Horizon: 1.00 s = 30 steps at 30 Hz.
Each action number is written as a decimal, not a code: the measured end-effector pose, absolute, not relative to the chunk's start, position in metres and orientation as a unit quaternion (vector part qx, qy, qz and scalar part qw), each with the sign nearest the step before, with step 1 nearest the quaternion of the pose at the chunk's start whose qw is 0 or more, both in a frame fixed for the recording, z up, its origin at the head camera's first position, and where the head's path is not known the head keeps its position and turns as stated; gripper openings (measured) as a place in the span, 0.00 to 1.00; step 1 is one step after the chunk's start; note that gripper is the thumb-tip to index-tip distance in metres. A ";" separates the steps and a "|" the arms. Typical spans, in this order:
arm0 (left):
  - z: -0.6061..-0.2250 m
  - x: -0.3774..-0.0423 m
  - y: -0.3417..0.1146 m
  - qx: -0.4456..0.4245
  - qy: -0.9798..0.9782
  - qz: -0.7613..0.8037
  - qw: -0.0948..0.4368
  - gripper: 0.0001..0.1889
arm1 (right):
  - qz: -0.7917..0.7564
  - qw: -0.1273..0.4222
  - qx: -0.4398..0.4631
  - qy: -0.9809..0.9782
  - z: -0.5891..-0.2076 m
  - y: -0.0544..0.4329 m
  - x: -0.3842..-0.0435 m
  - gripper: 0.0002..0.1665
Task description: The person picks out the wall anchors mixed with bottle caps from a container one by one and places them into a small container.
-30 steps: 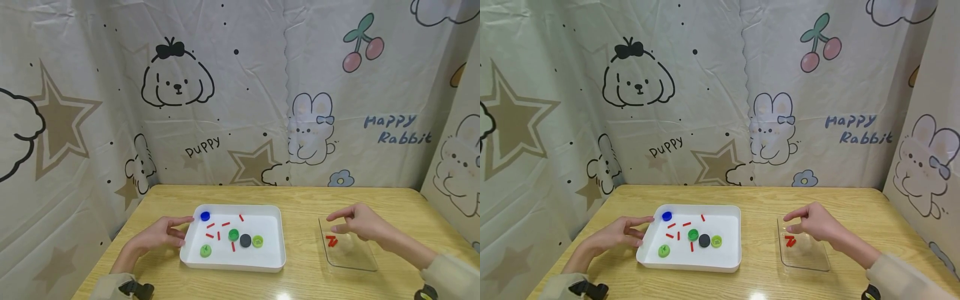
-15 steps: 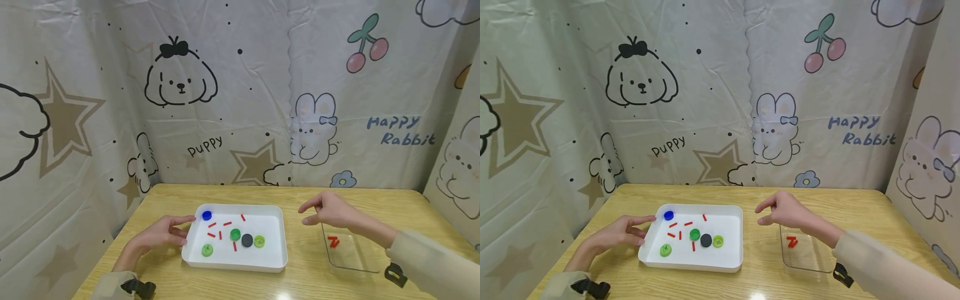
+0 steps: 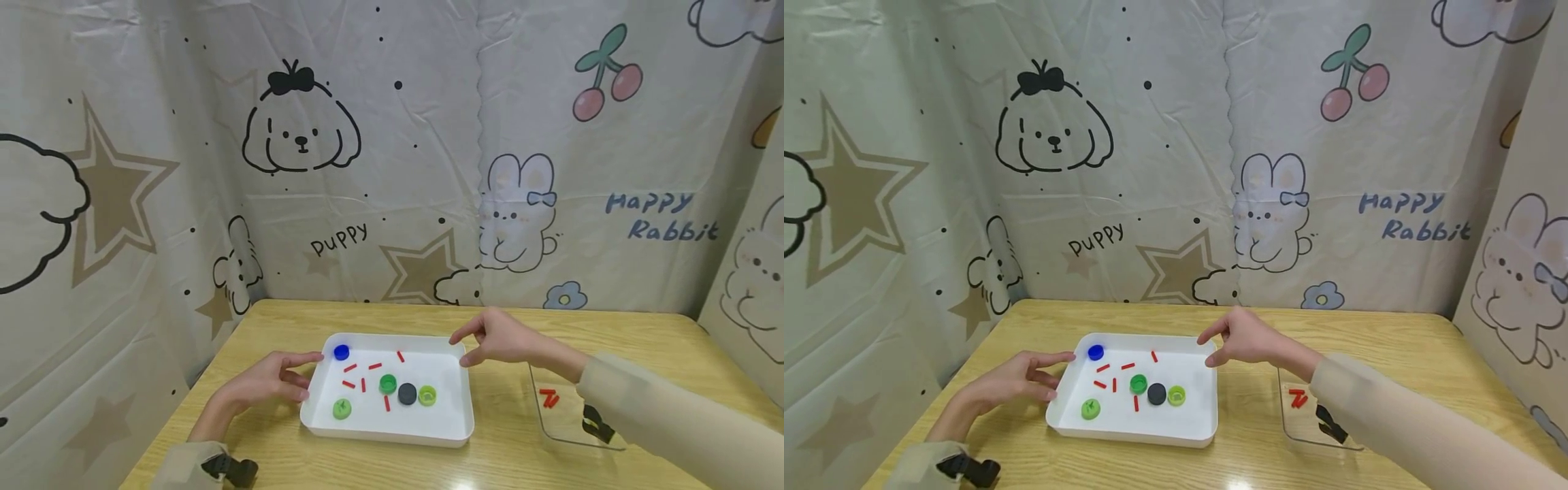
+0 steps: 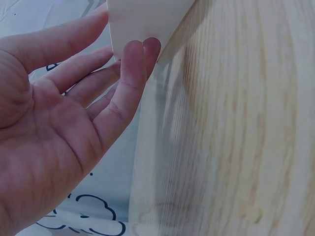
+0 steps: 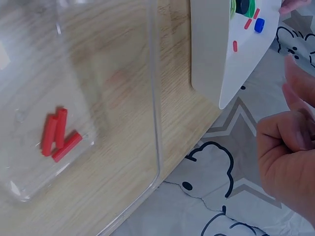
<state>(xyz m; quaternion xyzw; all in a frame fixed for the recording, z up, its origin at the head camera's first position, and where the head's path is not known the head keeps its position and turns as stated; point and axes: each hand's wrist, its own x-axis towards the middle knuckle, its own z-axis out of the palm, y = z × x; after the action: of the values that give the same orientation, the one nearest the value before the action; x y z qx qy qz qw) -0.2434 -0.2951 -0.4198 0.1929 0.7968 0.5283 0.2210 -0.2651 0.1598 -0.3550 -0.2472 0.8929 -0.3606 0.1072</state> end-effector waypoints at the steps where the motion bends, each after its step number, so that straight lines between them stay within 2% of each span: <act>1: -0.420 -0.243 -0.295 0.193 0.796 0.529 0.221 0.39 | -0.359 0.108 -0.251 0.893 -0.355 0.158 -0.267 0.18; 30: -0.419 -0.244 -0.296 0.201 0.792 0.530 0.227 0.40 | -0.303 0.142 -0.293 0.895 -0.386 0.095 -0.298 0.19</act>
<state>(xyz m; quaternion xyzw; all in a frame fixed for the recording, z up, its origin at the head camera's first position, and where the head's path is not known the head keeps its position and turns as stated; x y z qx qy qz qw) -0.2442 -0.2955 -0.4195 0.2008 0.7924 0.5296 0.2267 -0.2981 0.0953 -0.3857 -0.2935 0.8953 -0.3035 0.1422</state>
